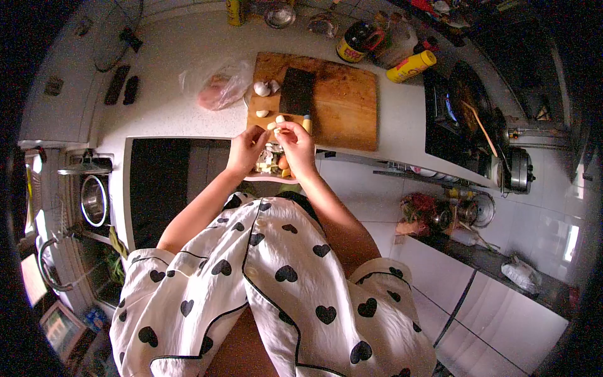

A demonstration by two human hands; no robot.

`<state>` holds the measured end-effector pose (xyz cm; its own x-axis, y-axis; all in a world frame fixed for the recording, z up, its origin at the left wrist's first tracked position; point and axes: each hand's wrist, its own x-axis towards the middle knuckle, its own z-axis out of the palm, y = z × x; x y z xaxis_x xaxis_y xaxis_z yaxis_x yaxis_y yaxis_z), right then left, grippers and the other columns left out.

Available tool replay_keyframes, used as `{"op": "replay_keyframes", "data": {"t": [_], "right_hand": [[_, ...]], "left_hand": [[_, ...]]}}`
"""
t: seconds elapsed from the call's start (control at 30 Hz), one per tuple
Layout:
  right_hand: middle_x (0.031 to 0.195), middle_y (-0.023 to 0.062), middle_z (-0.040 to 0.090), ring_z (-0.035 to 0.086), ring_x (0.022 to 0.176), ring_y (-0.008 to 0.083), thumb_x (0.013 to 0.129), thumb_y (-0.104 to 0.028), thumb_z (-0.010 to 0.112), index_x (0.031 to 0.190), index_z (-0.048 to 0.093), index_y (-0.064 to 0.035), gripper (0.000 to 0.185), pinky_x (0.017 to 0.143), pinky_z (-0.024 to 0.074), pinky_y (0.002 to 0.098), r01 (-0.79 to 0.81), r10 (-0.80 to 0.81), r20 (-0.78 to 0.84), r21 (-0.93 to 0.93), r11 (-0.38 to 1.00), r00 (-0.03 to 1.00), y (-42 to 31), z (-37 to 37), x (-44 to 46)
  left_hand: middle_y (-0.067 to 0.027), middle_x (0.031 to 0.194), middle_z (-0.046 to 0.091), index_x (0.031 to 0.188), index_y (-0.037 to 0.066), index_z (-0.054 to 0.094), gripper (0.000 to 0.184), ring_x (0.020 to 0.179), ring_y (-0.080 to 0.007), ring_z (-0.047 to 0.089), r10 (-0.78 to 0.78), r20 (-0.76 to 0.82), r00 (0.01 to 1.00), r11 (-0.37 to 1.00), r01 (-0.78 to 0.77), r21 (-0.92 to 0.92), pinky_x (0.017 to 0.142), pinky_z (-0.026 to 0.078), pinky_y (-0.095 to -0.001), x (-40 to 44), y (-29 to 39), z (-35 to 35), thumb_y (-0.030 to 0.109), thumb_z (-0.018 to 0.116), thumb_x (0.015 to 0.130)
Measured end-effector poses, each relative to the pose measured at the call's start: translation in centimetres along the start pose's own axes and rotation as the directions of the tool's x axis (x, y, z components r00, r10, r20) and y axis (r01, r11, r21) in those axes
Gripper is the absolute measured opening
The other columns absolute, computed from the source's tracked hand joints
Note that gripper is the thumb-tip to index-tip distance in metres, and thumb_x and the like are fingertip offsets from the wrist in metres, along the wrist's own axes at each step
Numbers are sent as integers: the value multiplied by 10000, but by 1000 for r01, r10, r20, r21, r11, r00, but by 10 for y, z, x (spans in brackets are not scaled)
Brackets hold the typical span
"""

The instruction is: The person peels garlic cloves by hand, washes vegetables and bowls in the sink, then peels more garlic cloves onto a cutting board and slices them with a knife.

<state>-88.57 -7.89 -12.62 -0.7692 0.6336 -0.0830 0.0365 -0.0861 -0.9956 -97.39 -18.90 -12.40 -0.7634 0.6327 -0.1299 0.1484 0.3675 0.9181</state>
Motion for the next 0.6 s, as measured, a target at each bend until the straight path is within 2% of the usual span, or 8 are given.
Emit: {"op": "replay_keyframes", "data": {"t": [0.1,0.27,0.37,0.5,0.6], "right_hand": [[853,29,595,565,769,89,782,10,586,928,555,-21,152,698,450,217,59,-62,-18,-140,988,998,-1,2,-2],[819,51,580,575,756,136,763,36,570,879,551,-15,128,666,461,255,173,-184,-7,-306,936,983,2,2,0],[831,77,569,583,768,211,746,37,572,854,556,-14,121,663,465,285,344,-382,25,-494,799,924,-4,3,1],[879,96,555,586,775,226,719,68,575,853,573,-10,156,687,488,291,386,-412,92,-578,719,906,-7,2,1],[874,103,561,582,783,255,713,52,582,838,570,-17,143,676,484,316,392,-412,125,-635,666,903,-6,3,0]], "left_hand": [[-139,779,636,845,1,604,184,672,-234,619,153,-62,986,984,-158,-81,627,473,-315,3,-4,7,182,587,813],[-119,787,647,888,-25,609,214,695,-151,616,41,10,999,965,-37,-259,635,471,-268,3,-4,9,177,591,823],[-114,768,652,888,-40,613,233,684,-121,610,3,56,998,966,12,-258,622,472,-255,3,0,7,184,587,830],[-112,745,654,884,-44,619,231,657,-115,605,42,57,997,960,-24,-278,600,473,-257,4,-8,11,177,592,822],[-134,730,644,870,-36,617,205,647,-149,613,43,56,998,973,-29,-230,597,472,-269,7,-11,10,157,592,807]]}}
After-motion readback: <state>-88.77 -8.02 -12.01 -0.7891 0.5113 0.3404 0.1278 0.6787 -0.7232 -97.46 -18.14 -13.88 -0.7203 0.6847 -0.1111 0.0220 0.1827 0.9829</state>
